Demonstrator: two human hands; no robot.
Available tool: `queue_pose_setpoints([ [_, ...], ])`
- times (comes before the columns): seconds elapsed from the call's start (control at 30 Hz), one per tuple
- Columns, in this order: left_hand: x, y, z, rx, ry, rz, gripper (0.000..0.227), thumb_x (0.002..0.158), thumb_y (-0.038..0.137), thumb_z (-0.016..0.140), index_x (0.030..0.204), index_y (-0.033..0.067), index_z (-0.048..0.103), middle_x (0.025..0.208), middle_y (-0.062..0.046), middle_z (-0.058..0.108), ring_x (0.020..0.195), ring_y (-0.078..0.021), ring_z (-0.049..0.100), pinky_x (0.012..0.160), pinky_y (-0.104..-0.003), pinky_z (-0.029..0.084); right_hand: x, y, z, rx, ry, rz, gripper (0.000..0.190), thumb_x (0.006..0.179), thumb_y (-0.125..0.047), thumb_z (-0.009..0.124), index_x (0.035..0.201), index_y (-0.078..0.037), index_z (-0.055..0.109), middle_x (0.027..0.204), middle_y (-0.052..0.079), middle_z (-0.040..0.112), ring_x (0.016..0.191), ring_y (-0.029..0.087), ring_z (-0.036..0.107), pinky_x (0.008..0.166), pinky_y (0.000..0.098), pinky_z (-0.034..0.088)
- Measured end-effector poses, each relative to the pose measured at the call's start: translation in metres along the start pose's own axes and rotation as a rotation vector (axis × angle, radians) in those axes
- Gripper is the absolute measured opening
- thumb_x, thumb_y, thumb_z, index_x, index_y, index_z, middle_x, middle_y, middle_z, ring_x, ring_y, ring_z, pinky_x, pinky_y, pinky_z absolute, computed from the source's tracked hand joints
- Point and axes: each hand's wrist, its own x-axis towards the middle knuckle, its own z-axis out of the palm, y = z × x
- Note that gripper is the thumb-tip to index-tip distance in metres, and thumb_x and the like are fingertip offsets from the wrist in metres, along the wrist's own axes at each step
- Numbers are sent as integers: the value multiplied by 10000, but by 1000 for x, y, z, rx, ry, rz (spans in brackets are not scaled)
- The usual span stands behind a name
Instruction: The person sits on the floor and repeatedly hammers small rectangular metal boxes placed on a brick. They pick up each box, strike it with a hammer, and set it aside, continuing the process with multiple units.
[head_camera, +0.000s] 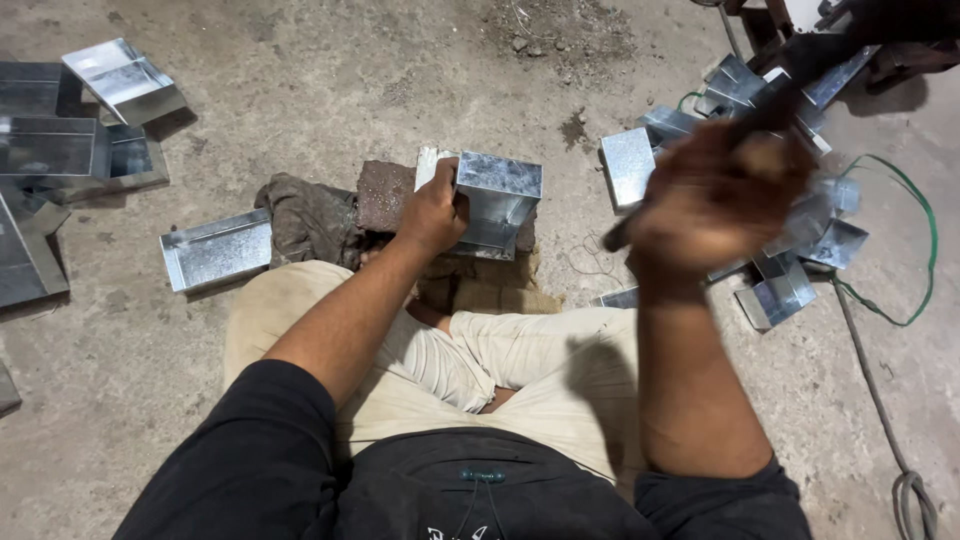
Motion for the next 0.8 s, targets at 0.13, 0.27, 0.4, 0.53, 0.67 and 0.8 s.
queue_pose_setpoints([
  [0.13,0,-3,2,25,43,47,695,822,80,733,1369,143,310,995,-199,687,892,-413,711,759,-500,586,-4,5,21,-472,-854,399,498,913,-34,778,1377,-163,649,985,124,777,764,186,720,745,307,557],
  [0.27,-2,-6,4,14,97,114,596,837,79,702,1326,134,365,1042,-216,712,914,-453,696,752,-545,556,10,-15,17,-238,-470,324,436,999,-12,719,1398,-166,637,991,84,743,786,132,686,680,230,573],
  [0.4,-3,-5,5,-30,127,153,543,900,92,670,1354,127,375,1034,-230,714,930,-460,696,774,-544,558,20,-16,10,67,-160,96,264,1091,5,685,1326,-81,602,1047,90,734,743,89,669,638,179,542],
  [0.53,-2,-3,2,-25,68,98,526,900,99,653,1341,118,369,993,-235,706,906,-458,699,774,-548,557,0,-9,34,-172,-277,-68,268,1037,72,642,1279,-29,583,1291,246,685,1136,330,709,960,374,599],
  [0.67,1,-2,4,-15,128,100,615,813,100,688,1327,108,352,1001,-268,684,891,-492,673,736,-572,540,8,-12,24,-379,-687,343,462,944,-29,742,1387,-113,640,1104,182,759,961,264,767,871,361,588],
  [0.8,-4,-8,7,-15,131,137,516,904,109,671,1316,155,364,1066,-234,707,945,-482,685,773,-570,542,12,-14,14,-253,-327,343,356,1017,-59,688,1365,-109,637,1091,135,748,913,250,769,782,336,655],
])
